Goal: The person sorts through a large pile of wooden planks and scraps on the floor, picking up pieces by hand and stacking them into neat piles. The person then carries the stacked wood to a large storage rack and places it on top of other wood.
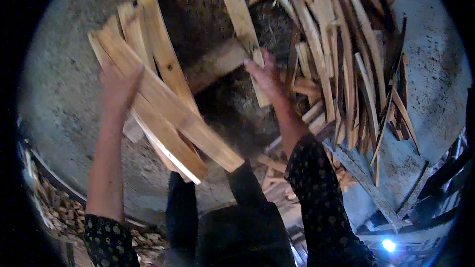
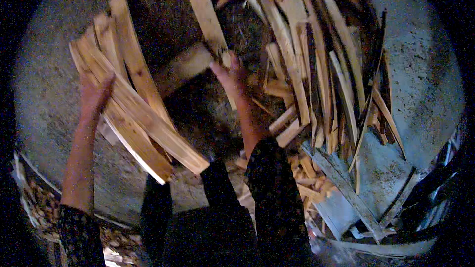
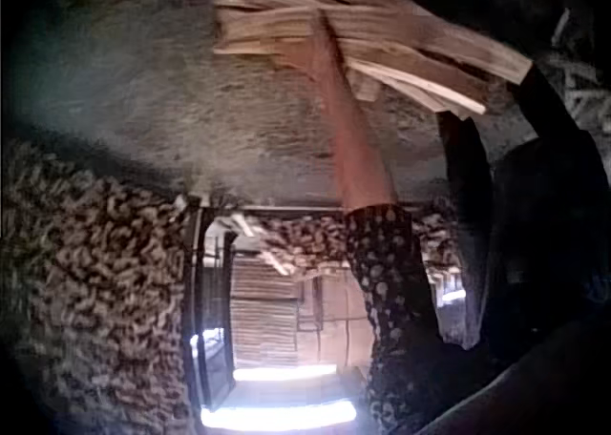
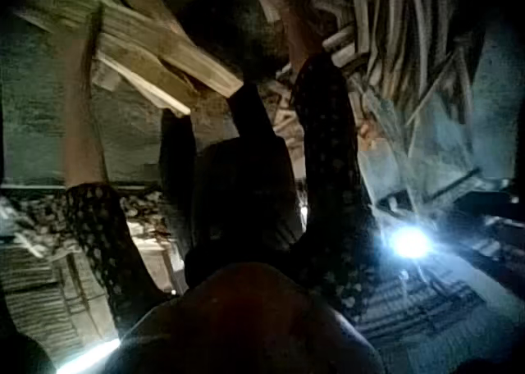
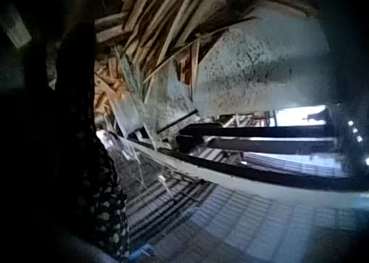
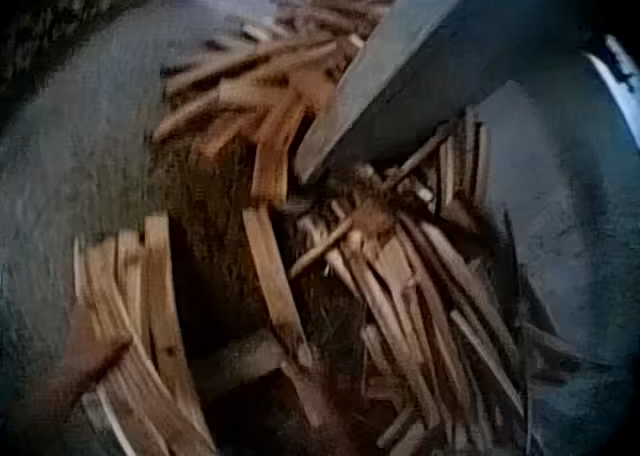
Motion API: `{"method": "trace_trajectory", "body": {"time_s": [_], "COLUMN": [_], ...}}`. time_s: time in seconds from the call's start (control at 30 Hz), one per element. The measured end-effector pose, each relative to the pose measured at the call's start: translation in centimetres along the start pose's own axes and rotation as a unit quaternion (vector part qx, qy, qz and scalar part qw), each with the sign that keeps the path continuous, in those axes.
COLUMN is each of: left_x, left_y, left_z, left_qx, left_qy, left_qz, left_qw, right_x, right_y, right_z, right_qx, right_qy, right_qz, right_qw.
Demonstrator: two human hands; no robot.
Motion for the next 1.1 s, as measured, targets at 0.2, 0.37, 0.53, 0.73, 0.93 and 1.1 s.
{"method": "trace_trajectory", "body": {"time_s": [0.2,0.37,0.53,0.73,0.93,1.1], "left_x": [-1.8,-1.9,-1.4,-3.6,-5.9,-7.6], "left_y": [-0.7,-1.0,-5.2,-14.1,-13.3,-11.9], "left_z": [-0.5,0.3,0.3,-7.0,-6.8,-0.1], "left_qx": [-0.104,-0.049,-0.104,-0.156,0.029,0.129], "left_qy": [-0.028,-0.142,0.078,-0.184,-0.612,-0.39], "left_qz": [-0.069,0.007,-0.036,0.131,0.239,0.169], "left_qw": [0.992,0.989,0.991,0.962,0.754,0.896], "right_x": [0.2,1.7,4.5,-0.4,-6.9,8.2], "right_y": [0.3,-2.0,-10.6,-12.5,-10.8,-14.9], "right_z": [-7.1,-3.6,-1.0,11.2,19.4,16.1], "right_qx": [-0.14,-0.047,-0.024,0.079,0.094,0.143], "right_qy": [-0.031,-0.203,-0.125,0.194,0.104,-0.169], "right_qz": [0.049,0.072,0.106,0.22,0.187,0.027], "right_qw": [0.988,0.975,0.986,0.953,0.972,0.975]}}
Point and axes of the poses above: each hand's wrist, its own y-axis towards the middle knuckle, its own x-axis out of the back of the hand, z = x × y, the point moved 7 cm from there along y, towards the middle knuckle, and after that the axes turned 15 degrees about z, right-handed, at the moved point
